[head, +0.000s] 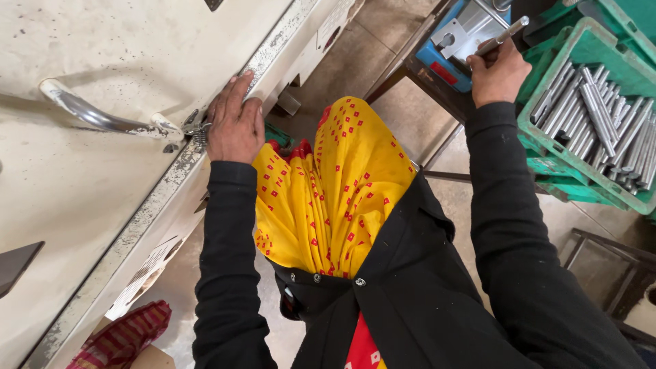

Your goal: The person sits on the floor and assembles cylindrical metal parts by hand, then inserts them into a machine. They retrieve additional parts from a green crate and continue inserting them into the machine's interior.

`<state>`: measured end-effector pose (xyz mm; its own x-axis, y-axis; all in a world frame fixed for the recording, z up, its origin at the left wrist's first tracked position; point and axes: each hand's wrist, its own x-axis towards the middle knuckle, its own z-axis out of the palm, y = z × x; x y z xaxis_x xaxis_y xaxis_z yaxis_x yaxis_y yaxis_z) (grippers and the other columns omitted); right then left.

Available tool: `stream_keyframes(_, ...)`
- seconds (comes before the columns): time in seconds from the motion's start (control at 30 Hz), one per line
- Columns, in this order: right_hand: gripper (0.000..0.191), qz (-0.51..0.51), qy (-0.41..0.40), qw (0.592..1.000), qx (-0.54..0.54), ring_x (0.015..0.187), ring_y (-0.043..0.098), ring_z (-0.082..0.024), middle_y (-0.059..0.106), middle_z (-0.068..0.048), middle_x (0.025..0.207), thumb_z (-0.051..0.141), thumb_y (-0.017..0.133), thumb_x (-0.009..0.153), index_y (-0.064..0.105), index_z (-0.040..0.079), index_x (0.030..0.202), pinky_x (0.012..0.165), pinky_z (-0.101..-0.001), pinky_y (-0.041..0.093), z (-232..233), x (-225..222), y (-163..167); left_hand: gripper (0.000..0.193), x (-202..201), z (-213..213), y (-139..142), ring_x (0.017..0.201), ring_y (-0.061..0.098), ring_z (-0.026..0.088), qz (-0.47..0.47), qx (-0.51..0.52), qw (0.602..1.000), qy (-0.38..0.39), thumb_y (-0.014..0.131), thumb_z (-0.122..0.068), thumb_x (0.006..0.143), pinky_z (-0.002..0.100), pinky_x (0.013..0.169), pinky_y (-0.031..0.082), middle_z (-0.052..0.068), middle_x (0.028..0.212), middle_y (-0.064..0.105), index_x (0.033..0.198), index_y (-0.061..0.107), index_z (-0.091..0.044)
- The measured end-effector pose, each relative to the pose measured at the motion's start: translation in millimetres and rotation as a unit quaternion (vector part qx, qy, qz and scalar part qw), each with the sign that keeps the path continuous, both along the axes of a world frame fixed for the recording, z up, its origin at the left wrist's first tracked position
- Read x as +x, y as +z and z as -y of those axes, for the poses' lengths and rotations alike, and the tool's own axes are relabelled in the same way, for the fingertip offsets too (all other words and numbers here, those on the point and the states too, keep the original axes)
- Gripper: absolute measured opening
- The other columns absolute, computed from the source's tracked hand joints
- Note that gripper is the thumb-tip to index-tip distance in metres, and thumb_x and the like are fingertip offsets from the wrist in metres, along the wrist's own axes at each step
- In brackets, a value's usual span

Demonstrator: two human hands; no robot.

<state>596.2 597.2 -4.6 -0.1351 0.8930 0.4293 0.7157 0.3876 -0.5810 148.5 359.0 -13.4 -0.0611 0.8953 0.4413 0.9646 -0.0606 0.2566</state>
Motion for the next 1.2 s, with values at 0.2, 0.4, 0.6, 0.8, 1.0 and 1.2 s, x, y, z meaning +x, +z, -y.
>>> stream_keyframes(0.2,0.024,0.015,-0.017,1.0,-0.002,0.076,0.079,-0.02,0.078,-0.013,0.086,0.0,0.089,0.087,0.069,-0.002,0.101,0.075,-0.0308,0.06,-0.4,2.0,-9.2,0.008,1.5,-1.1,1.3,0.146,0.049,0.029,0.003,0.002,1.0,0.004,0.065,-0.009,0.101,0.045,0.121,0.039,0.004,0.159,0.049,0.107,0.07,-0.009)
stream_keyframes(0.4,0.026,-0.01,-0.03,0.999,-0.004,0.075,0.079,-0.019,0.078,-0.011,0.085,0.0,0.087,0.085,0.067,-0.002,0.102,0.073,-0.0297,0.061,-1.1,-0.4,-12.6,0.007,4.2,0.2,4.9,0.145,0.05,0.03,0.007,-0.003,1.0,0.01,0.065,-0.009,0.101,0.045,0.12,0.039,0.005,0.159,0.05,0.106,0.07,-0.009)
stream_keyframes(0.6,0.027,-0.027,-0.036,0.999,-0.027,0.067,0.077,-0.017,0.077,-0.01,0.08,-0.001,0.085,0.091,0.062,-0.003,0.104,0.065,-0.0286,0.059,-4.3,-0.6,-13.9,0.006,6.2,0.0,4.6,0.145,0.05,0.028,-0.004,0.01,1.0,0.022,0.066,-0.01,0.103,0.044,0.122,0.04,0.003,0.159,0.05,0.106,0.071,-0.01)
stream_keyframes(0.8,0.028,-0.021,-0.04,0.999,0.004,0.063,0.077,-0.015,0.076,-0.011,0.078,-0.002,0.086,0.091,0.062,-0.003,0.105,0.059,-0.0263,0.06,-14.5,-3.4,-13.4,0.006,5.7,0.1,2.6,0.145,0.05,0.027,-0.004,0.01,1.0,0.022,0.065,-0.01,0.103,0.044,0.122,0.04,0.003,0.159,0.051,0.106,0.071,-0.01)
stream_keyframes(1.0,0.028,-0.043,-0.052,0.998,-0.008,0.059,0.075,-0.015,0.076,-0.011,0.076,-0.004,0.085,0.09,0.061,-0.004,0.104,0.053,-0.0265,0.058,-24.7,-6.9,-8.4,0.007,6.3,0.2,4.1,0.144,0.05,0.028,0.0,0.005,1.0,0.021,0.065,-0.01,0.102,0.044,0.122,0.04,0.003,0.158,0.051,0.107,0.071,-0.01)
stream_keyframes(1.2,0.026,-0.089,-0.061,0.994,-0.023,0.06,0.075,-0.014,0.075,-0.011,0.076,-0.006,0.081,0.09,0.061,-0.005,0.106,0.052,-0.0263,0.059,-29.0,-8.6,-5.8,0.007,7.0,0.2,5.3,0.145,0.05,0.027,0.001,0.003,1.0,0.024,0.066,-0.009,0.102,0.044,0.122,0.04,0.002,0.158,0.051,0.107,0.071,-0.01)
